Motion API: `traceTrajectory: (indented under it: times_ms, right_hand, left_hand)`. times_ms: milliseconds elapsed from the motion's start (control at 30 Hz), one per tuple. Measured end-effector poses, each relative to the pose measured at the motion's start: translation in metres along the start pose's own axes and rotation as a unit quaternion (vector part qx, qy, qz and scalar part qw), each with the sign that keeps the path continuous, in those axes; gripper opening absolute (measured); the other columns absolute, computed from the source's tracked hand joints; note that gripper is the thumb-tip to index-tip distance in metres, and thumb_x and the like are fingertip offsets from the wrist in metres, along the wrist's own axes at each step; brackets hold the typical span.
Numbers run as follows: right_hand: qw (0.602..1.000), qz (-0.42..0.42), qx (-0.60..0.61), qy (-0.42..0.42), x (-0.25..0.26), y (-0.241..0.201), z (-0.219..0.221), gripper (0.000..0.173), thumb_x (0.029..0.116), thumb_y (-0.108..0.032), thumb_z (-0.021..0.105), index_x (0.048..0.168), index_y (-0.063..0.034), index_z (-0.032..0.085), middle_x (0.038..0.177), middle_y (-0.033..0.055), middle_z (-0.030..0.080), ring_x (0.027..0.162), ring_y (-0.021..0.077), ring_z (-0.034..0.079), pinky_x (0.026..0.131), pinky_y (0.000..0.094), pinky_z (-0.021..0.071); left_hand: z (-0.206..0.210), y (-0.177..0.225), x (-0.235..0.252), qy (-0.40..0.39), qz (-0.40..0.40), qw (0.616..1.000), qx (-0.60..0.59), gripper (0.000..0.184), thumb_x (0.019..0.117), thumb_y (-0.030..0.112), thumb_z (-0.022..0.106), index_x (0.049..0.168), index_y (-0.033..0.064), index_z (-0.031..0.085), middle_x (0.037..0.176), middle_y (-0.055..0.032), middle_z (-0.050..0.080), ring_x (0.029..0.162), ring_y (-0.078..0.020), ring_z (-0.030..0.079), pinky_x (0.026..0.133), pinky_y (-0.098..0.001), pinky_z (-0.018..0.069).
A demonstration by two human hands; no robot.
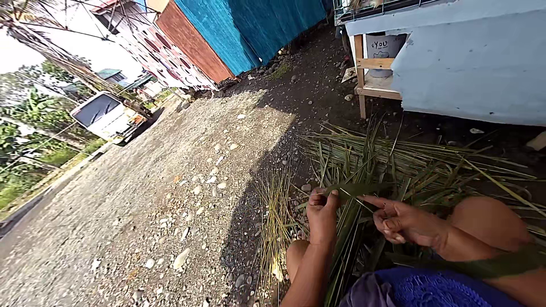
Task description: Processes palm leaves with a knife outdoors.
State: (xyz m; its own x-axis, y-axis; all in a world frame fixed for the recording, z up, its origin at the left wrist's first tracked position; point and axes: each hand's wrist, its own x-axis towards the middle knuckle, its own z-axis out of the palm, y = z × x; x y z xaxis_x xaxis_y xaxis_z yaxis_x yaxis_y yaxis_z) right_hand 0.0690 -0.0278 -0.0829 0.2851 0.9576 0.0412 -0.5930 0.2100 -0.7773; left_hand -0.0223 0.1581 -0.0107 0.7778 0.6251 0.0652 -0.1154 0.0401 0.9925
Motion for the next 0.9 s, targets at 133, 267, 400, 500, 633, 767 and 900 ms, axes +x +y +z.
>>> traceTrajectory:
  times_ms: [133, 267, 400, 500, 633, 767, 900]
  right_hand:
    - [0.989, -0.049, 0.131, 0.04, 0.001, 0.006, -0.011, 0.027, 0.0839, -0.027, 0.081, 0.1, -0.0239, 0.06, 0.071, -0.0044, 0.06, 0.052, 0.0038, 0.054, 0.047, 0.019, 0.0462]
    - [0.984, -0.068, 0.152, 0.056, -0.001, 0.005, -0.017, 0.019, 0.085, -0.026, 0.081, 0.093, -0.0231, 0.064, 0.07, -0.0042, 0.059, 0.051, 0.0028, 0.053, 0.047, 0.0179, 0.0454]
    - [0.982, -0.081, 0.147, 0.092, -0.001, -0.002, -0.021, 0.012, 0.0914, -0.024, 0.072, 0.099, -0.0212, 0.063, 0.068, -0.0045, 0.056, 0.05, 0.0023, 0.051, 0.045, 0.0168, 0.0431]
    - [0.986, -0.066, 0.099, 0.116, -0.003, -0.003, -0.011, 0.034, 0.0927, -0.019, 0.066, 0.125, -0.0184, 0.055, 0.069, -0.0044, 0.054, 0.049, 0.003, 0.049, 0.045, 0.0169, 0.043]
    - [0.995, -0.027, -0.028, 0.095, -0.004, -0.005, 0.013, 0.088, 0.0864, -0.014, 0.071, 0.157, -0.0145, 0.019, 0.079, -0.0042, 0.06, 0.053, 0.0017, 0.051, 0.048, 0.0157, 0.0441]
    - [0.992, -0.02, -0.086, 0.089, -0.004, -0.005, 0.019, 0.075, 0.0836, -0.016, 0.077, 0.144, -0.0147, 0.032, 0.081, -0.0045, 0.063, 0.052, 0.0013, 0.051, 0.048, 0.0153, 0.0427]
    - [0.988, -0.029, -0.098, 0.119, -0.001, -0.005, 0.008, 0.101, 0.0791, -0.013, 0.079, 0.158, -0.0095, 0.015, 0.078, -0.0045, 0.064, 0.054, 0.0013, 0.053, 0.049, 0.0154, 0.0433]
  left_hand:
    - [0.004, -0.015, -0.021, -0.082, -0.032, 0.996, 0.012, 0.003, 0.0949, -0.003, 0.064, 0.093, -0.0008, 0.065, 0.089, -0.0093, 0.072, 0.078, -0.0187, 0.073, 0.076, -0.0368, 0.0642]
    - [-0.006, -0.009, -0.029, -0.095, 0.02, 0.994, 0.044, 0.007, 0.0968, -0.002, 0.062, 0.098, -0.0024, 0.069, 0.088, -0.0083, 0.075, 0.076, -0.017, 0.074, 0.076, -0.0343, 0.0644]
    - [-0.019, -0.008, -0.034, -0.112, 0.126, 0.977, 0.132, 0.008, 0.0951, -0.002, 0.065, 0.1, -0.0036, 0.071, 0.091, -0.0086, 0.076, 0.077, -0.0159, 0.075, 0.073, -0.0319, 0.0649]
    - [-0.016, -0.014, -0.036, -0.106, 0.169, 0.964, 0.179, 0.005, 0.0945, -0.003, 0.065, 0.098, -0.0038, 0.069, 0.095, -0.0104, 0.076, 0.079, -0.0164, 0.075, 0.075, -0.0317, 0.0653]
    - [-0.007, -0.023, -0.035, -0.107, 0.227, 0.944, 0.214, 0.005, 0.0936, -0.002, 0.065, 0.092, -0.0034, 0.069, 0.097, -0.0108, 0.075, 0.083, -0.0137, 0.075, 0.078, -0.0288, 0.0639]
    - [-0.005, -0.022, -0.036, -0.116, 0.299, 0.901, 0.292, 0.011, 0.0921, 0.002, 0.064, 0.082, 0.0004, 0.067, 0.093, -0.0083, 0.074, 0.09, -0.0096, 0.073, 0.083, -0.0237, 0.06]
    - [-0.006, -0.017, -0.04, -0.129, 0.313, 0.882, 0.328, 0.01, 0.0922, 0.002, 0.064, 0.083, -0.001, 0.069, 0.099, -0.0112, 0.075, 0.094, -0.0093, 0.072, 0.087, -0.0213, 0.0581]
